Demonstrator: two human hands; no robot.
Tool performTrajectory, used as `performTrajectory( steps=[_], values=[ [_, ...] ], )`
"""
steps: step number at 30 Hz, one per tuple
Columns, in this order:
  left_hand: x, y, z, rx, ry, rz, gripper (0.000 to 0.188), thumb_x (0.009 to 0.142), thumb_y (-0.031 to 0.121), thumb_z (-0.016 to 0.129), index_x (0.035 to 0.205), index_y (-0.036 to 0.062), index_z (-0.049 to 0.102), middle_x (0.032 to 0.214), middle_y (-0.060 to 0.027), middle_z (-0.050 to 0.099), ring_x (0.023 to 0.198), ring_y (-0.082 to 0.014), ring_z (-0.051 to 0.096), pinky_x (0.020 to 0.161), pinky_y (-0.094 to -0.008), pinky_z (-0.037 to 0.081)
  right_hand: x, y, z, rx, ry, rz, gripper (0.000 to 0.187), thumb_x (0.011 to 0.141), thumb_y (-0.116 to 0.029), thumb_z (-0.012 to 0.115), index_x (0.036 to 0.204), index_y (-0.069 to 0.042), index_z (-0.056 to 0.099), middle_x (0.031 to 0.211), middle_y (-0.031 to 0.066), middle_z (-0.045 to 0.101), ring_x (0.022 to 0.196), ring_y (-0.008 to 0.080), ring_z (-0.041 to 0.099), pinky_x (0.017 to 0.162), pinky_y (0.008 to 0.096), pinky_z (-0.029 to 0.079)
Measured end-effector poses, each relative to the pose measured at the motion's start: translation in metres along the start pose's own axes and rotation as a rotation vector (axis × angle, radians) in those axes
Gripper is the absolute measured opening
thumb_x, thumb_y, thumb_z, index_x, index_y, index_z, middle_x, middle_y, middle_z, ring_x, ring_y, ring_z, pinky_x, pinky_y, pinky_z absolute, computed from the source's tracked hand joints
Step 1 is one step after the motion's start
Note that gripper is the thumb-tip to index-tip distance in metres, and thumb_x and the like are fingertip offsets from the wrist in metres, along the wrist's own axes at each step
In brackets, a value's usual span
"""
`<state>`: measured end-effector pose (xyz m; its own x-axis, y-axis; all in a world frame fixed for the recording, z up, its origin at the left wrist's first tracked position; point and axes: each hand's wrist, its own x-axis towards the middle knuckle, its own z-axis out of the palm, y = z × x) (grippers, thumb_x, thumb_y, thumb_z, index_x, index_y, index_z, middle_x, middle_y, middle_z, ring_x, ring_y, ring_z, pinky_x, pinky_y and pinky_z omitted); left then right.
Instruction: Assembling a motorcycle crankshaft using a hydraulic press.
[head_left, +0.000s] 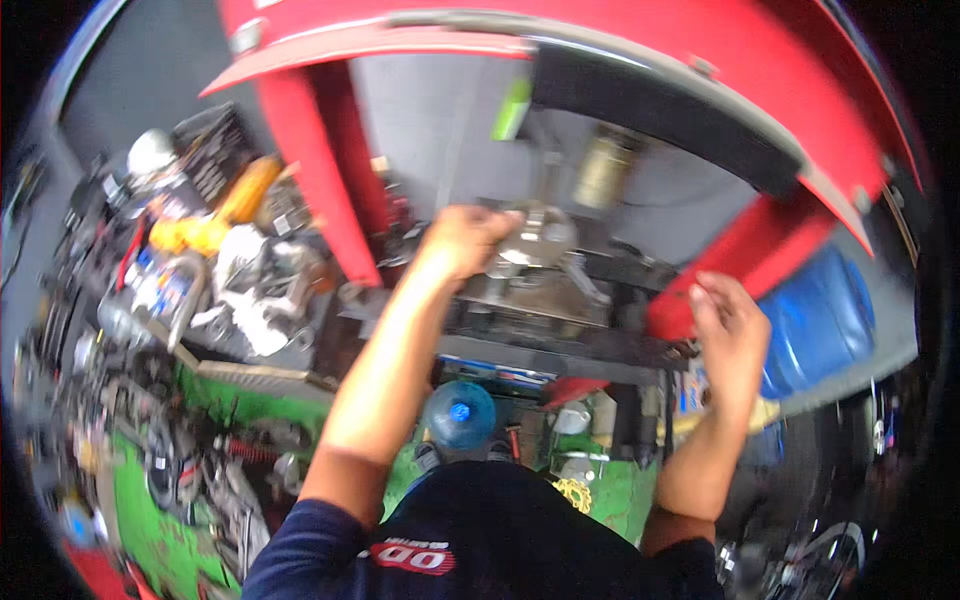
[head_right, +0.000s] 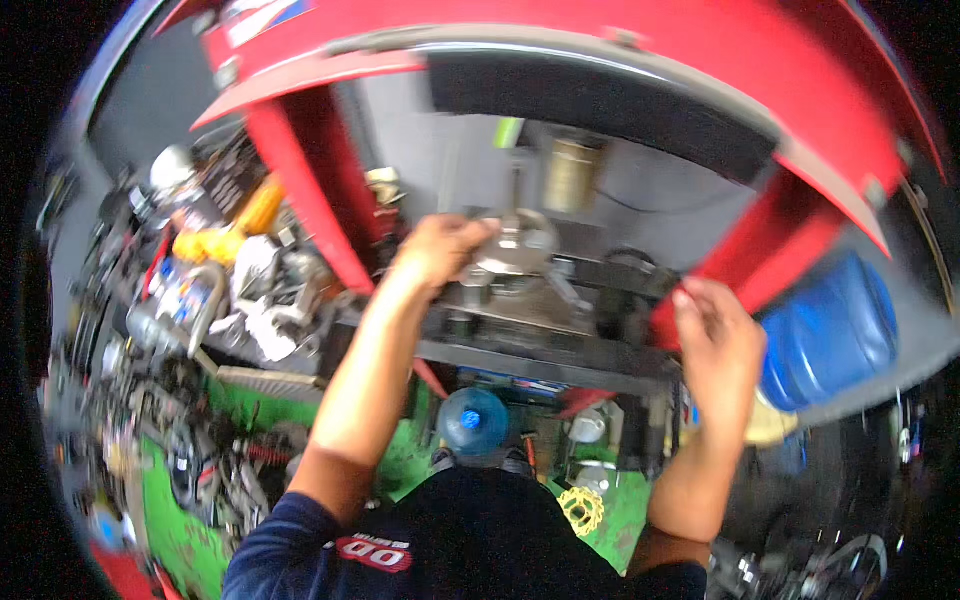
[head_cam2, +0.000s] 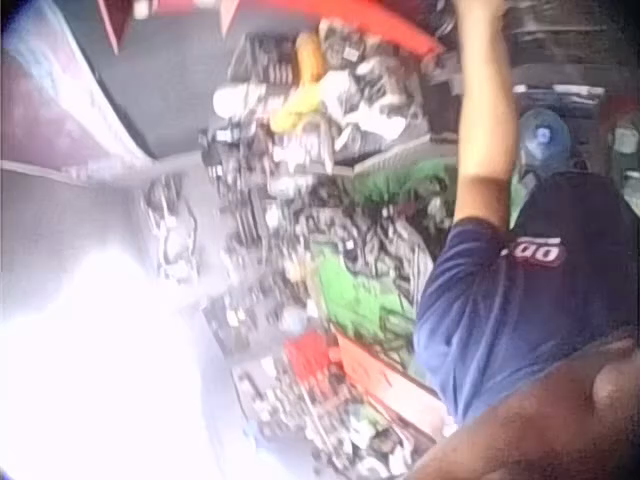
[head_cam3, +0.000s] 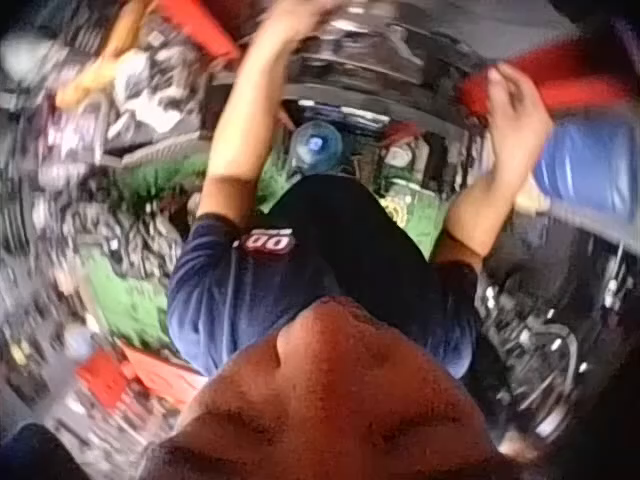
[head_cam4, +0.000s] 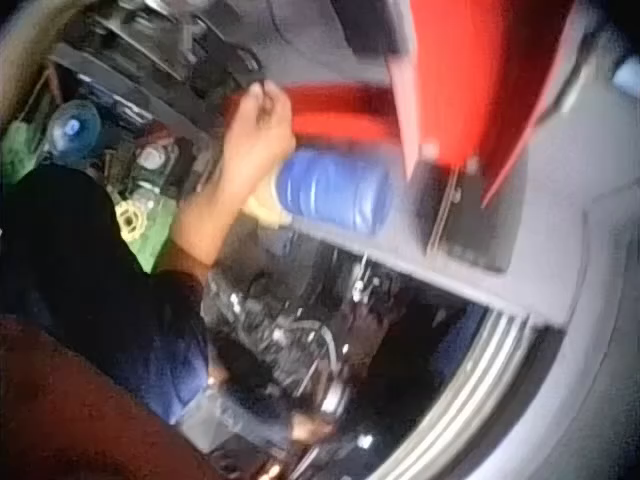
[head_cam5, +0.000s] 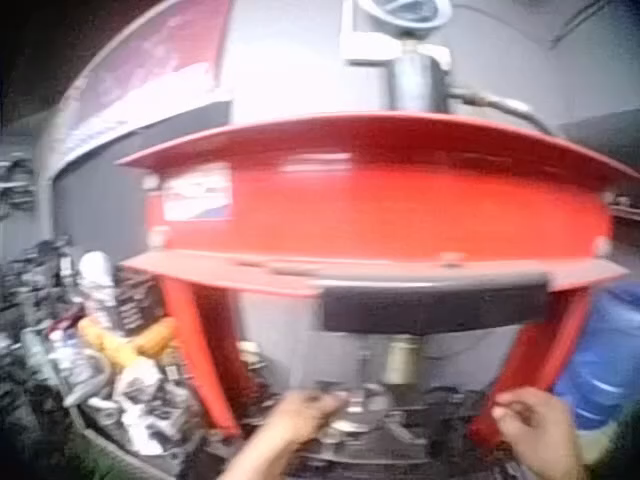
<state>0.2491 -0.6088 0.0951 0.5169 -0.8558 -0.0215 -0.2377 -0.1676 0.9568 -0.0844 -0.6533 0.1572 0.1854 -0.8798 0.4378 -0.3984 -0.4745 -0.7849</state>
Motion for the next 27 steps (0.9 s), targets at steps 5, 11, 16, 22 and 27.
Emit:
performTrajectory(
  steps=[5,11,16,22,27],
  values=[
    [0.005,-0.003,-0.006,0.04,-0.034,0.042,0.052,0.087,0.047,0.073,0.073,-0.0024,0.074,0.059,-0.015,0.066,0.059,-0.0245,0.067,0.064,-0.0417,0.052,-0.034,-0.02,0.013,0.008,-0.487,0.065,0.018,0.09,-0.001,0.074,0.107,0.002,0.07,0.078,0.0009,0.067,0.066,0.0039,0.057,0.057,0.0217,0.045],
    [0.007,-0.005,-0.006,0.013,-0.028,0.041,0.048,0.087,0.045,0.072,0.073,-0.0007,0.074,0.065,-0.0159,0.069,0.067,-0.0288,0.071,0.071,-0.0437,0.054,-0.007,-0.014,0.025,-0.166,-0.347,-0.055,0.017,0.095,-0.005,0.065,0.109,0.005,0.067,0.077,0.0044,0.066,0.064,0.0075,0.056,0.058,0.0258,0.047],
    [0.012,-0.008,-0.005,0.117,-0.077,0.088,0.05,0.086,0.048,0.072,0.077,-0.0015,0.076,0.066,-0.0186,0.069,0.07,-0.0327,0.071,0.074,-0.046,0.053,0.069,0.03,0.032,-0.69,-0.234,-0.396,0.023,0.09,-0.002,0.06,0.11,0.003,0.07,0.102,0.0269,0.071,0.097,0.0476,0.067,0.088,0.0498,0.053],
    [0.013,-0.007,0.003,-0.187,-0.092,0.02,0.042,0.092,0.036,0.074,0.078,-0.0039,0.07,0.061,-0.0068,0.063,0.044,-0.0121,0.051,0.041,-0.0299,0.037,0.118,0.087,0.045,-0.915,-0.42,-0.328,0.042,0.078,0.008,0.058,0.116,-0.004,0.071,0.114,0.0231,0.07,0.116,0.0404,0.063,0.101,0.0487,0.05],
    [0.01,-0.002,0.0,-0.139,-0.085,0.012,0.042,0.092,0.035,0.075,0.08,-0.0047,0.069,0.062,-0.0073,0.063,0.043,-0.0118,0.049,0.04,-0.0292,0.036,0.116,0.119,0.066,-0.971,-0.662,-0.388,0.035,0.079,0.005,0.063,0.111,-0.006,0.073,0.118,0.0198,0.069,0.111,0.0387,0.066,0.097,0.0471,0.054]
  ],
)
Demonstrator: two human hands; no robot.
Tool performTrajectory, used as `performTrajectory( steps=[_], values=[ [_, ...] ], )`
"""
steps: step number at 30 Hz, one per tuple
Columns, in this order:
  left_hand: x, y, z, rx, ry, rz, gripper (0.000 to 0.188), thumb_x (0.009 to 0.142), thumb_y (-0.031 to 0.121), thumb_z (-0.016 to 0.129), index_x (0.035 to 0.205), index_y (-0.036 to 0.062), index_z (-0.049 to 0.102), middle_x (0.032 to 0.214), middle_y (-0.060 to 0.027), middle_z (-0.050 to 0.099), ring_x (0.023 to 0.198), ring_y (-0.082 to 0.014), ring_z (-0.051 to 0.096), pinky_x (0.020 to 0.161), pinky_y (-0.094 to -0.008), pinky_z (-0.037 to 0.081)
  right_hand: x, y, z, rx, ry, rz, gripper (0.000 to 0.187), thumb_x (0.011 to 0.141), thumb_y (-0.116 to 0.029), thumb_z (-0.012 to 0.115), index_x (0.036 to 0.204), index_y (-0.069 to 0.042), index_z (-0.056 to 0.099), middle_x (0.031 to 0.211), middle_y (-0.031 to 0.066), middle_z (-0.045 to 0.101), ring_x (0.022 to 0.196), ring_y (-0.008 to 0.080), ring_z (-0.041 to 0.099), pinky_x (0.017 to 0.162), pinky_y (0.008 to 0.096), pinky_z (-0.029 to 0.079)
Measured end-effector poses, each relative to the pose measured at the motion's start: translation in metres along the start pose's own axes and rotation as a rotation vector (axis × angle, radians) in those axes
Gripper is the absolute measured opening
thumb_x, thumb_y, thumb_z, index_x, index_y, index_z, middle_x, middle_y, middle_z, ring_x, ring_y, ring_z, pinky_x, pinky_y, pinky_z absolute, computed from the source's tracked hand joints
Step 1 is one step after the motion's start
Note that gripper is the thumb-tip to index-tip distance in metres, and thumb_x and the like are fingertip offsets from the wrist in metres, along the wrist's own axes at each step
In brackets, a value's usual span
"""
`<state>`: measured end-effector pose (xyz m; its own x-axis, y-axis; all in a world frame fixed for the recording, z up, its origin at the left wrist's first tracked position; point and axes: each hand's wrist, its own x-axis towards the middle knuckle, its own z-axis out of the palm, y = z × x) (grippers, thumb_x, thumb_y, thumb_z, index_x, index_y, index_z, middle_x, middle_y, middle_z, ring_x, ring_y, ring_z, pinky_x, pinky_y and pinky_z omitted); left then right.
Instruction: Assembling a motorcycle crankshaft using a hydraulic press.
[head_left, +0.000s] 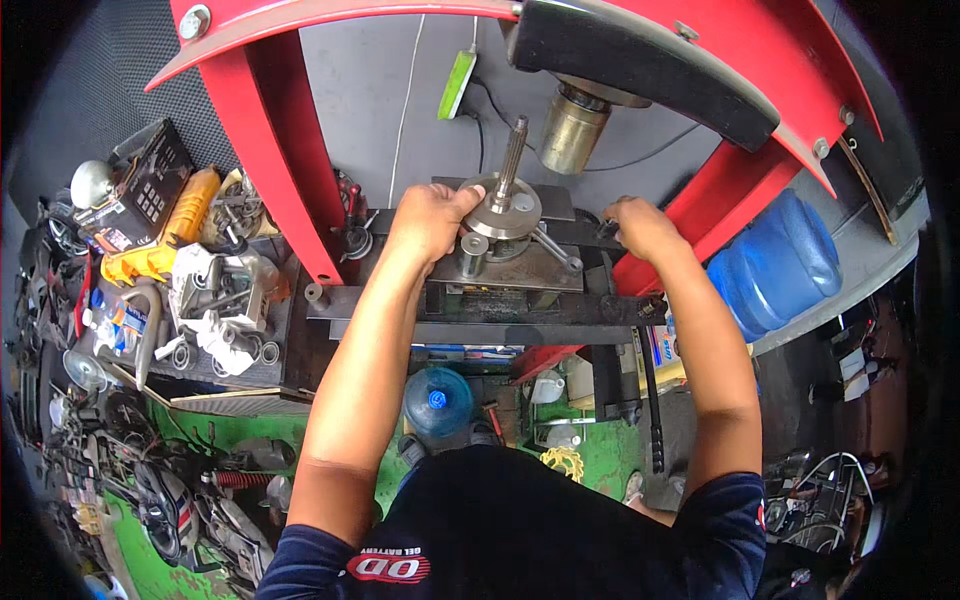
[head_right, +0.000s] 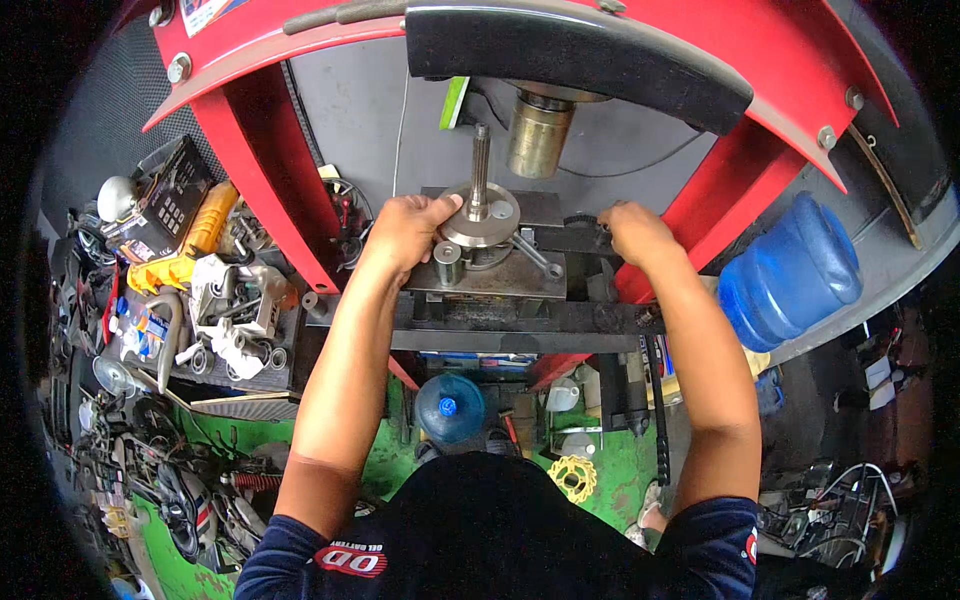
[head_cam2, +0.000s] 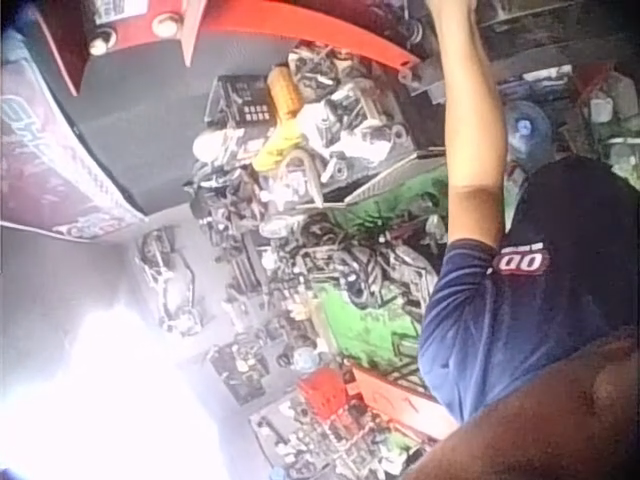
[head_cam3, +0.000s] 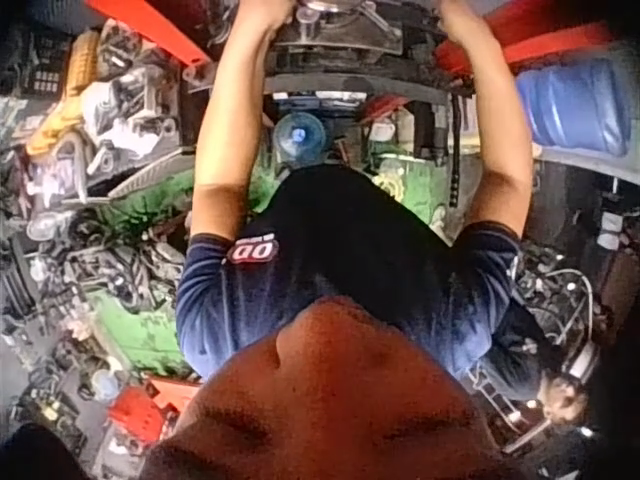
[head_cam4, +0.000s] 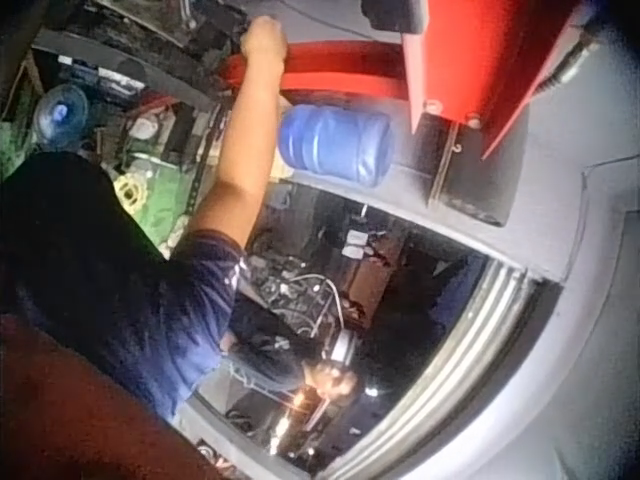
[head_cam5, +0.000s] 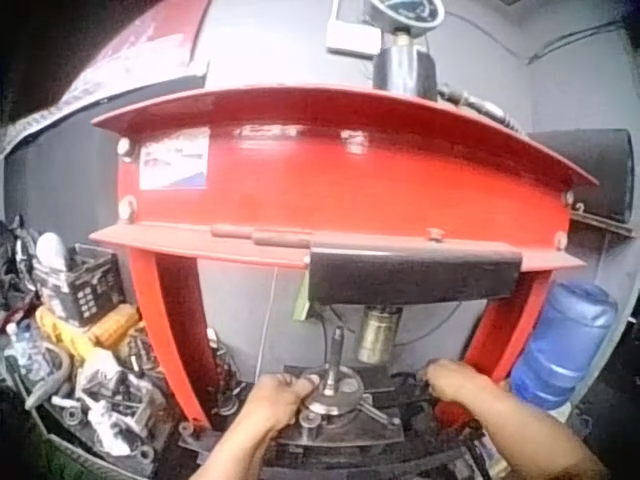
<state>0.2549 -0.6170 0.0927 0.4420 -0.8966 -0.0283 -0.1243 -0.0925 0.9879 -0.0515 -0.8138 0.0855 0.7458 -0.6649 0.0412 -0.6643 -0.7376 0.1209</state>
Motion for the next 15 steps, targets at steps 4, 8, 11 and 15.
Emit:
performTrajectory(
  steps=[4,8,11,15],
  values=[
    [-0.004,0.003,0.0,0.029,-0.005,-0.001,0.042,0.094,0.037,0.073,0.077,-0.0014,0.067,0.061,-0.0029,0.059,0.045,-0.0095,0.046,0.042,-0.0263,0.034,0.006,-0.001,0.019,-0.004,0.018,-0.018,0.035,0.078,0.0,0.072,0.113,-0.003,0.07,0.109,0.0197,0.067,0.106,0.0403,0.066,0.094,0.0464,0.055],
    [-0.005,0.008,0.001,0.032,-0.004,-0.012,0.042,0.094,0.036,0.073,0.077,-0.0017,0.067,0.061,-0.0028,0.058,0.045,-0.0093,0.046,0.042,-0.0263,0.034,0.009,-0.005,0.017,0.071,0.078,-0.018,0.027,0.079,0.004,0.063,0.103,-0.003,0.071,0.113,0.0201,0.068,0.109,0.0404,0.066,0.093,0.0487,0.055],
    [-0.007,0.01,0.001,0.027,-0.003,-0.015,0.042,0.094,0.036,0.073,0.078,-0.0019,0.066,0.061,-0.0026,0.058,0.045,-0.0093,0.046,0.042,-0.0263,0.034,0.007,-0.014,0.0,0.084,0.171,-0.006,0.026,0.08,0.002,0.065,0.105,-0.003,0.071,0.108,0.017,0.07,0.103,0.0342,0.069,0.089,0.0429,0.056],
    [-0.006,0.008,0.002,0.033,0.014,-0.025,0.042,0.094,0.036,0.073,0.079,-0.0021,0.066,0.062,-0.0026,0.058,0.045,-0.0091,0.046,0.042,-0.0254,0.034,0.002,-0.043,-0.03,1.056,0.294,0.068,0.026,0.086,-0.005,0.071,0.112,-0.003,0.07,0.102,0.0083,0.07,0.097,0.0179,0.067,0.085,0.0315,0.052]
  ],
)
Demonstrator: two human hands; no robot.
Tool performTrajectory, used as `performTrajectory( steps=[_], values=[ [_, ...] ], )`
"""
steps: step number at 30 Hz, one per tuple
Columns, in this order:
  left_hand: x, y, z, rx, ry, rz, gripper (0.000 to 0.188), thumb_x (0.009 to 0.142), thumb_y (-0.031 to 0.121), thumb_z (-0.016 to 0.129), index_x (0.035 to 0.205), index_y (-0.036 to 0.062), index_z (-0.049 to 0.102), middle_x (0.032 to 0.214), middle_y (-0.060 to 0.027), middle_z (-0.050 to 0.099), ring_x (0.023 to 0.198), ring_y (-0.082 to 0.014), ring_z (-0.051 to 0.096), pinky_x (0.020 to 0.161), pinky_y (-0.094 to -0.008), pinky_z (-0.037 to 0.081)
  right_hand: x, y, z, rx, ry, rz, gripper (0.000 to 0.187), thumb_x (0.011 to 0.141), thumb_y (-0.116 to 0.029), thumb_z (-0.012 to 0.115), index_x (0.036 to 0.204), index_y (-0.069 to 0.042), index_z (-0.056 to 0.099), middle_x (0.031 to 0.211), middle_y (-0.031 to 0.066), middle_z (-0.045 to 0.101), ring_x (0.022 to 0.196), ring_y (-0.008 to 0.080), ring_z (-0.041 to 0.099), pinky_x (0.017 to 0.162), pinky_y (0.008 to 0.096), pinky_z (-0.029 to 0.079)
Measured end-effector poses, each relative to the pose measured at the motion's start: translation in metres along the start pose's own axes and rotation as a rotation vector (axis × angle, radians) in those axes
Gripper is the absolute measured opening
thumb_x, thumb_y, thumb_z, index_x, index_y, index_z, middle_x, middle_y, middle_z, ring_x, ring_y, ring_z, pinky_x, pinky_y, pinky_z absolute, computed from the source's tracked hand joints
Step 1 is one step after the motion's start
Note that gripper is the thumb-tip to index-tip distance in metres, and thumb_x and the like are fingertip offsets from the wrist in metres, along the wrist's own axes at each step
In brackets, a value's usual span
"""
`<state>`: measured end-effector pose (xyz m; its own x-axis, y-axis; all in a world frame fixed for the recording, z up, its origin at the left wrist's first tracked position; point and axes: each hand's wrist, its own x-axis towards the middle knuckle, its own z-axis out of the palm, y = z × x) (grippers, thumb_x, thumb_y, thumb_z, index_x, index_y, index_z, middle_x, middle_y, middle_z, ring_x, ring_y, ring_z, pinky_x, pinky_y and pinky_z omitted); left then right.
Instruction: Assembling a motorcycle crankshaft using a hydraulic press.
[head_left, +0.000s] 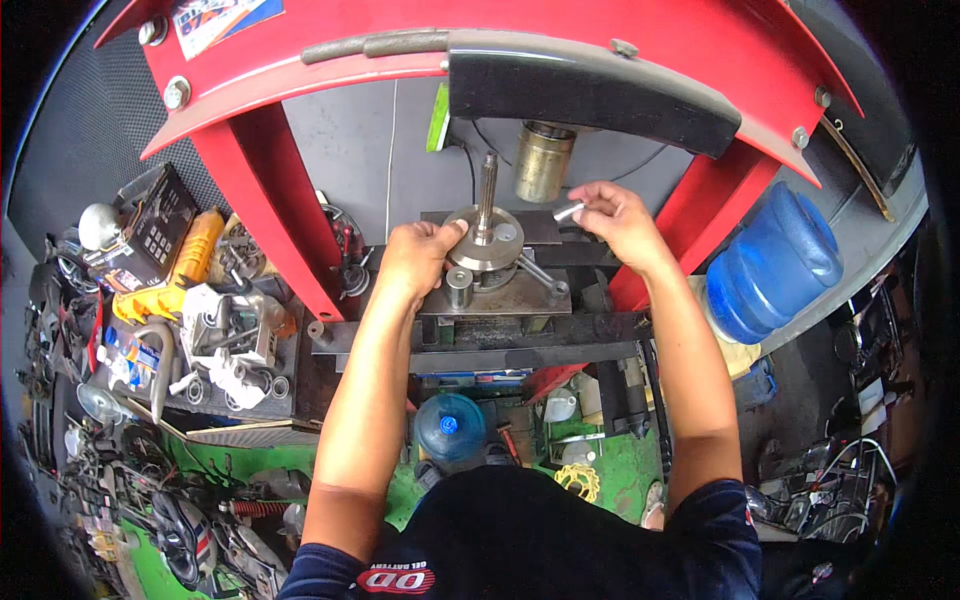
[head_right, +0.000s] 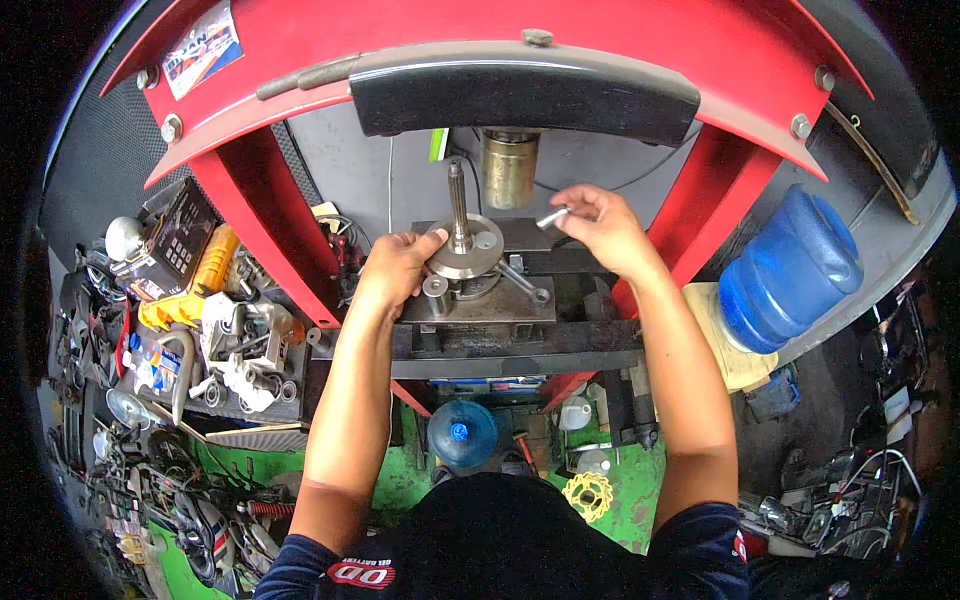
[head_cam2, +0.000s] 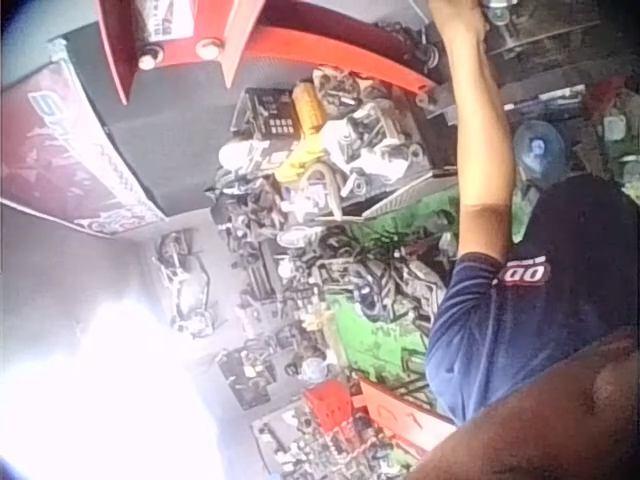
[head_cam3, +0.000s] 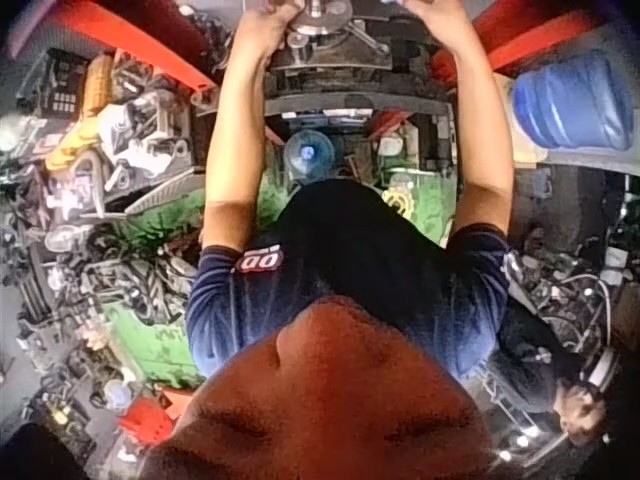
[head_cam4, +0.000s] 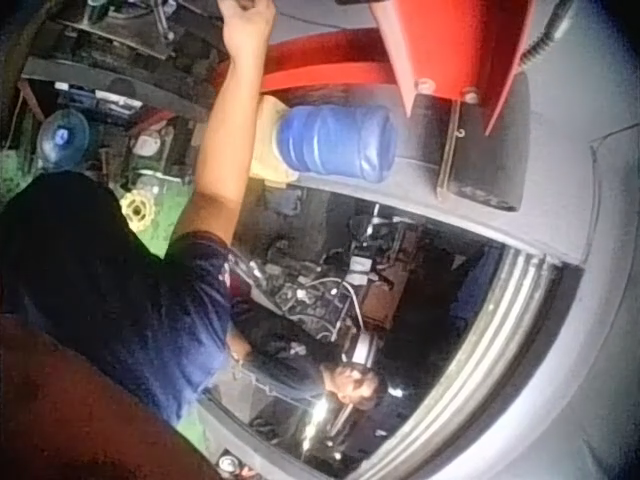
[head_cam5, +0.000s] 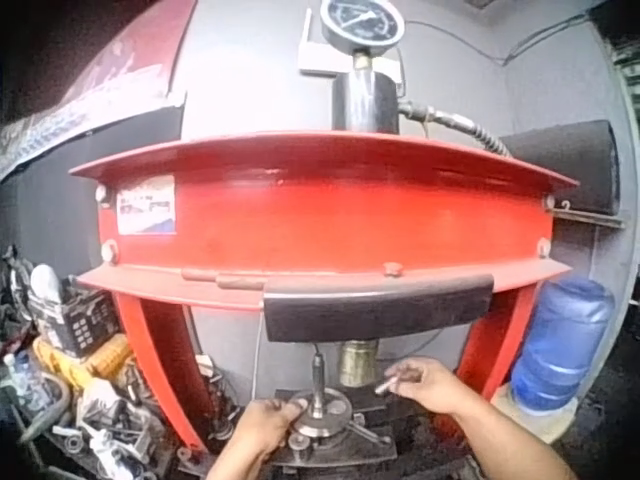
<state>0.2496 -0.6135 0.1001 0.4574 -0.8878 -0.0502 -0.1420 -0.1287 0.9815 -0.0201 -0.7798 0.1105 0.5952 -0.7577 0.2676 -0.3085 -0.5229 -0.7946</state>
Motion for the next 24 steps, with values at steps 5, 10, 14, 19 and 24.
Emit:
performTrajectory(
  steps=[5,10,14,19,24],
  values=[
    [0.005,-0.006,0.0,-0.039,-0.01,0.0,0.043,0.093,0.037,0.074,0.081,-0.0033,0.069,0.061,-0.0052,0.062,0.042,-0.0092,0.047,0.041,-0.0267,0.036,-0.002,-0.039,0.037,0.415,-0.038,-0.062,0.029,0.089,-0.005,0.071,0.117,0.002,0.067,0.105,0.0064,0.071,0.1,0.0129,0.066,0.09,0.0297,0.053],
    [0.005,-0.005,0.0,-0.018,0.003,0.004,0.043,0.093,0.037,0.074,0.08,-0.0034,0.069,0.06,-0.0054,0.062,0.043,-0.0095,0.048,0.041,-0.0266,0.036,0.003,-0.052,0.063,0.568,-0.057,-0.059,0.038,0.09,0.001,0.07,0.128,-0.002,0.061,0.113,0.006,0.071,0.103,0.0127,0.066,0.094,0.0302,0.053],
    [0.003,-0.003,0.0,-0.019,0.006,-0.007,0.043,0.093,0.037,0.075,0.08,-0.0037,0.069,0.061,-0.006,0.063,0.043,-0.0097,0.048,0.041,-0.0266,0.036,0.006,-0.054,0.07,0.65,-0.052,-0.161,0.057,0.086,0.005,0.073,0.138,-0.003,0.051,0.118,0.0068,0.065,0.103,0.0154,0.065,0.094,0.0334,0.054],
    [0.001,-0.001,0.001,-0.024,0.018,0.0,0.042,0.093,0.036,0.075,0.08,-0.0034,0.069,0.062,-0.0058,0.062,0.043,-0.0096,0.047,0.041,-0.0266,0.035,0.006,-0.052,0.074,0.635,-0.054,-0.119,0.065,0.084,0.004,0.075,0.142,-0.005,0.046,0.118,0.0075,0.063,0.103,0.0162,0.064,0.093,0.034,0.055],
    [0.001,0.001,0.002,-0.042,0.002,-0.009,0.04,0.094,0.035,0.074,0.08,-0.0019,0.069,0.062,-0.0043,0.062,0.043,-0.0089,0.046,0.04,-0.0257,0.034,0.006,-0.049,0.077,0.687,-0.065,-0.133,0.064,0.084,0.005,0.074,0.141,-0.005,0.046,0.116,0.0077,0.063,0.098,0.0157,0.065,0.087,0.0321,0.056]
  ],
)
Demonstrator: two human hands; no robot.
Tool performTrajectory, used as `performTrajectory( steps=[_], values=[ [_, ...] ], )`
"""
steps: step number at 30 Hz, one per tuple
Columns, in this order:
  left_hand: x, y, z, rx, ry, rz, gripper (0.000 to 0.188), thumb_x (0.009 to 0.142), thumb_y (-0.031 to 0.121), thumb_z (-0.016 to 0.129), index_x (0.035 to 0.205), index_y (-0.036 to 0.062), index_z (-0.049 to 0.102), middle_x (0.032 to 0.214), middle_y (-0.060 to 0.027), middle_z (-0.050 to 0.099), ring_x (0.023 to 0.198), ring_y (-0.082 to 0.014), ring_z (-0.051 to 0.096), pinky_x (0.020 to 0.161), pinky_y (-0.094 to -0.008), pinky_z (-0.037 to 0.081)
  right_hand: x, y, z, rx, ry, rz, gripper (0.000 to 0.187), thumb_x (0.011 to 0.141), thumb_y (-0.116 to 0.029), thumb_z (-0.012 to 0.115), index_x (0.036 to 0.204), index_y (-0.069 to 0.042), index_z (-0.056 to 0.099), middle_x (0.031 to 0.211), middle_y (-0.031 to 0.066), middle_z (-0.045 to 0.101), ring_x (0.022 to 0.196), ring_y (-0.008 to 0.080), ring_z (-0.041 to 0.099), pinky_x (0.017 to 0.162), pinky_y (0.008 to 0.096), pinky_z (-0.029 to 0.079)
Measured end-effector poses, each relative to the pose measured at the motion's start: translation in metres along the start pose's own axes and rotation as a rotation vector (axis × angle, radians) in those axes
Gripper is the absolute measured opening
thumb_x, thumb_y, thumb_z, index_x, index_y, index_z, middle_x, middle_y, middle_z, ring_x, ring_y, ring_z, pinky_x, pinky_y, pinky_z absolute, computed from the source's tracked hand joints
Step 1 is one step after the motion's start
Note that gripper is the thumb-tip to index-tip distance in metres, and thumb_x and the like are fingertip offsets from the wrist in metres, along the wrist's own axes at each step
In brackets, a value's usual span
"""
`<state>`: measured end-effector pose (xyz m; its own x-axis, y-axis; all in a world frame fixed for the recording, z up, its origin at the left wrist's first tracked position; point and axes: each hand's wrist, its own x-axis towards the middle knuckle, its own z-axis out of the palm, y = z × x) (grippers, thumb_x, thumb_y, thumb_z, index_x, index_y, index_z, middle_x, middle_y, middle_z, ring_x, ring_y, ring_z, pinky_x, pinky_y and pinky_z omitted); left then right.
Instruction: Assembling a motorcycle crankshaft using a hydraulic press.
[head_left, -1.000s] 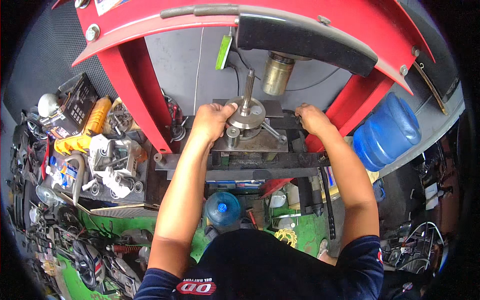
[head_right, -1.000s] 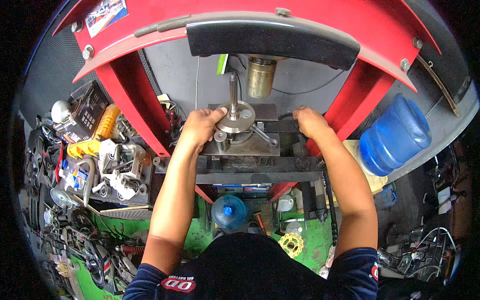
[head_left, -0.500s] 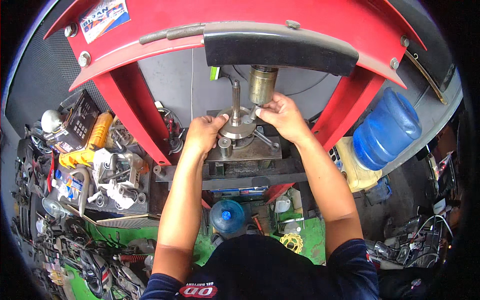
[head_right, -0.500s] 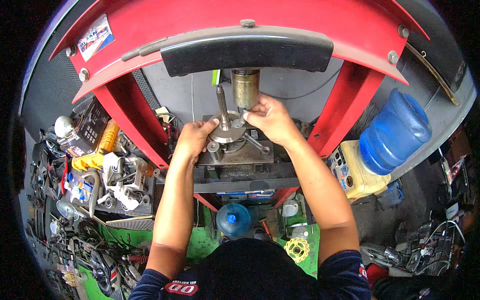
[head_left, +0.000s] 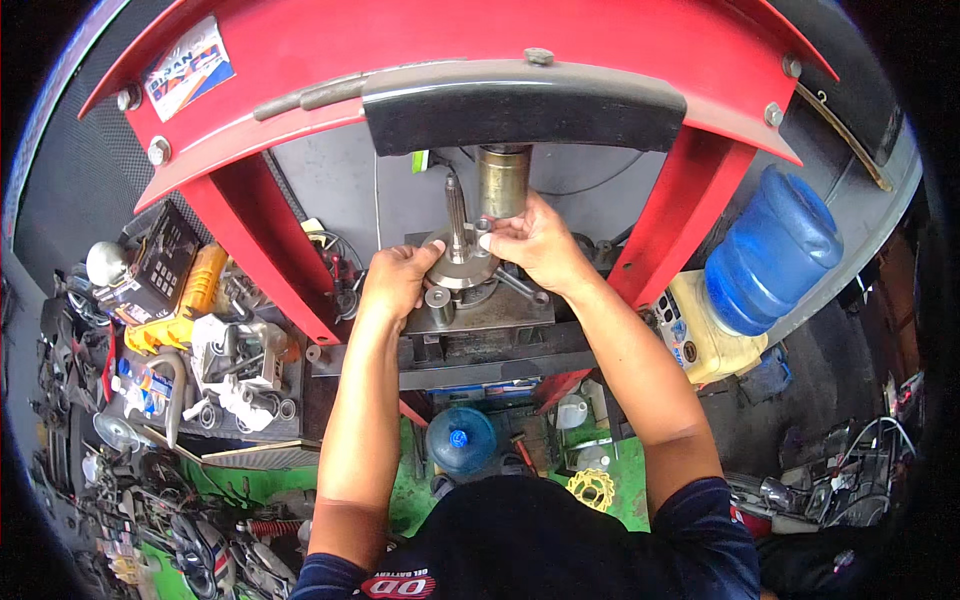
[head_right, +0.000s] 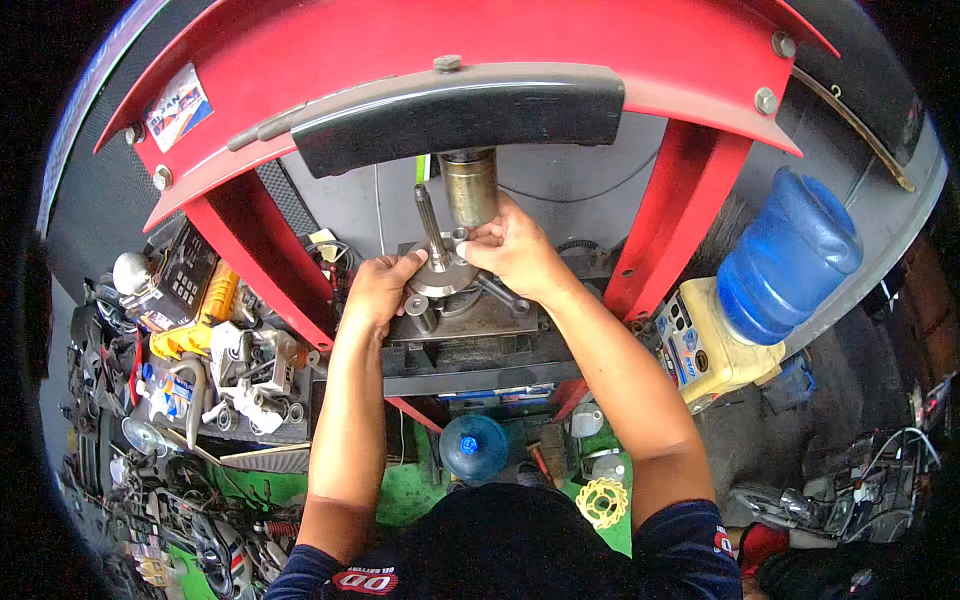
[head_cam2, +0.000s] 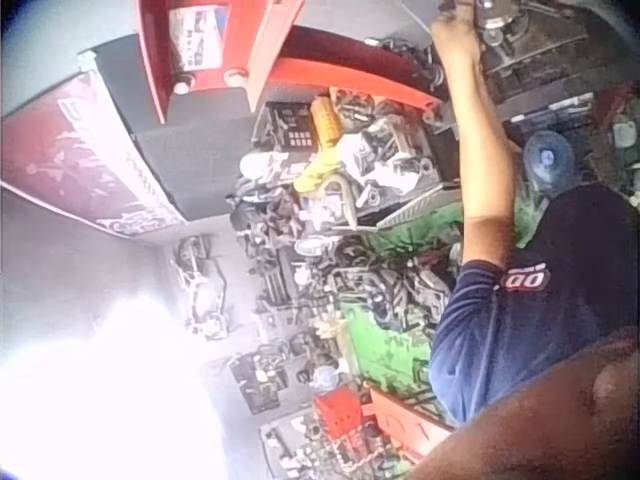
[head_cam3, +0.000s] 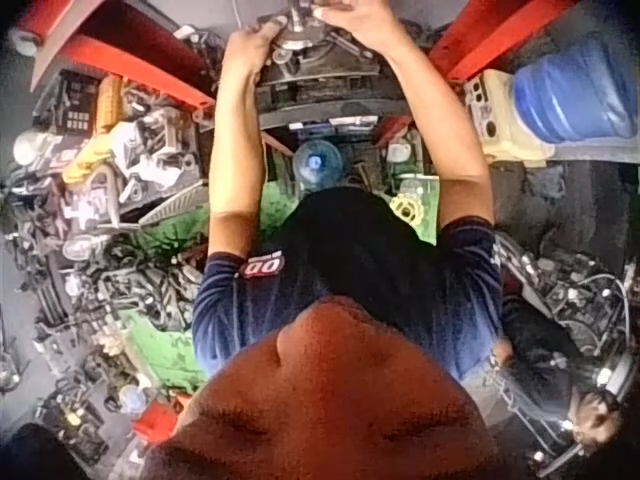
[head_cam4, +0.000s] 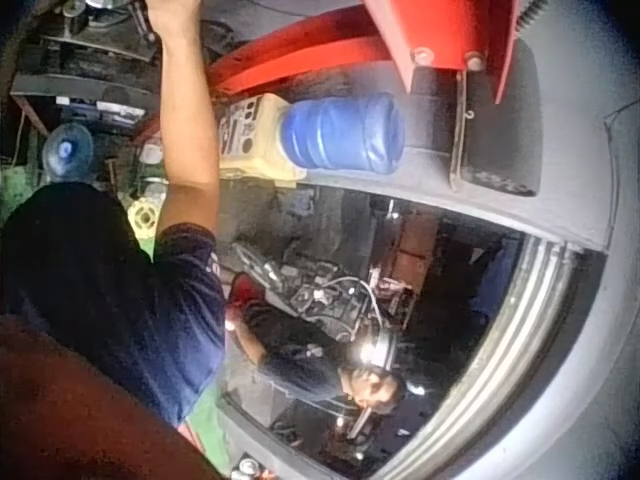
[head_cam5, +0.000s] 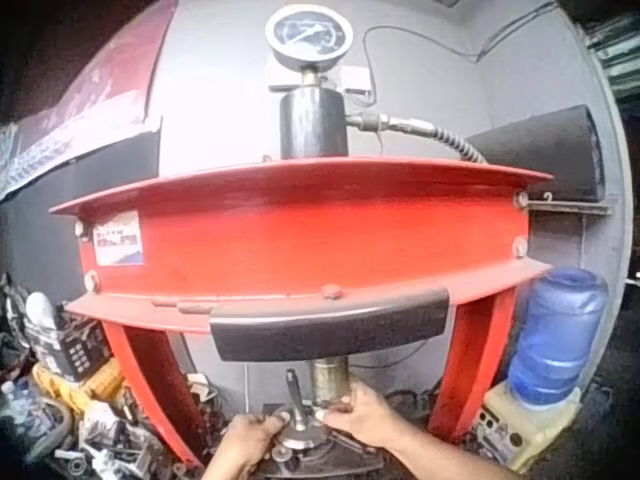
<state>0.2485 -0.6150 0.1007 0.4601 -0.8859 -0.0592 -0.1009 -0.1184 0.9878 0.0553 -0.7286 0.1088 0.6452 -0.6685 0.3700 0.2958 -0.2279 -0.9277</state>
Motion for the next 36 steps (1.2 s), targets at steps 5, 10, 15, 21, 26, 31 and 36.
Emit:
performTrajectory(
  steps=[5,10,15,21,26,31,36],
  values=[
    [-0.002,0.002,0.001,0.006,0.018,0.014,0.039,0.094,0.035,0.074,0.081,-0.0015,0.069,0.062,-0.0038,0.062,0.044,-0.0086,0.048,0.04,-0.0244,0.035,0.0,0.003,0.0,-0.051,0.019,0.025,0.065,0.084,0.006,0.074,0.143,-0.005,0.046,0.115,0.0074,0.063,0.099,0.014,0.064,0.086,0.0306,0.056],
    [-0.001,0.002,0.0,0.031,0.011,0.01,0.04,0.094,0.036,0.074,0.082,-0.0016,0.068,0.063,-0.0037,0.062,0.045,-0.0086,0.048,0.04,-0.0241,0.035,-0.002,-0.001,-0.002,-0.017,-0.012,0.03,0.067,0.086,0.004,0.073,0.146,-0.005,0.044,0.119,0.008,0.063,0.103,0.0144,0.064,0.091,0.0309,0.054],
    [0.0,0.0,0.0,0.024,0.007,-0.001,0.04,0.093,0.036,0.075,0.082,-0.0023,0.068,0.062,-0.0027,0.06,0.044,-0.0083,0.046,0.04,-0.024,0.033,-0.019,-0.022,-0.016,-0.112,-0.013,-0.066,0.073,0.09,-0.002,0.073,0.154,-0.005,0.038,0.131,0.011,0.061,0.117,0.0191,0.062,0.103,0.0353,0.05],
    [-0.001,0.002,0.001,0.046,0.019,-0.001,0.041,0.094,0.036,0.074,0.082,-0.0024,0.068,0.061,-0.0026,0.059,0.043,-0.008,0.045,0.04,-0.0239,0.033,-0.093,-0.087,-0.076,-0.381,0.137,-0.116,0.044,0.097,-0.003,0.066,0.14,-0.001,0.057,0.124,0.014,0.069,0.113,0.0188,0.067,0.099,0.0333,0.054],
    [-0.002,0.001,0.003,0.006,0.021,-0.005,0.04,0.095,0.035,0.073,0.082,-0.0023,0.068,0.061,-0.0021,0.059,0.043,-0.0076,0.045,0.04,-0.0241,0.031,-0.153,-0.115,-0.162,-0.354,0.492,-0.257,0.03,0.099,-0.003,0.063,0.128,0.003,0.064,0.108,0.0123,0.073,0.098,0.0186,0.071,0.09,0.0326,0.056],
    [-0.001,-0.002,0.004,0.016,0.042,-0.01,0.038,0.095,0.035,0.073,0.081,-0.0004,0.067,0.062,-0.0004,0.058,0.044,-0.0072,0.044,0.041,-0.0242,0.03,-0.181,-0.066,-0.268,-0.357,0.846,-0.157,0.024,0.102,-0.012,0.059,0.121,-0.001,0.068,0.099,0.0073,0.072,0.084,0.0127,0.067,0.077,0.0263,0.052],
    [0.0,-0.006,0.003,0.1,0.089,0.046,0.036,0.096,0.036,0.071,0.08,0.0041,0.068,0.061,0.0032,0.055,0.045,-0.0049,0.042,0.041,-0.0236,0.028,-0.189,0.054,-0.348,-0.294,0.882,0.103,0.024,0.101,-0.008,0.057,0.122,-0.002,0.067,0.101,0.0083,0.071,0.083,0.0155,0.069,0.073,0.0286,0.055]
  ],
)
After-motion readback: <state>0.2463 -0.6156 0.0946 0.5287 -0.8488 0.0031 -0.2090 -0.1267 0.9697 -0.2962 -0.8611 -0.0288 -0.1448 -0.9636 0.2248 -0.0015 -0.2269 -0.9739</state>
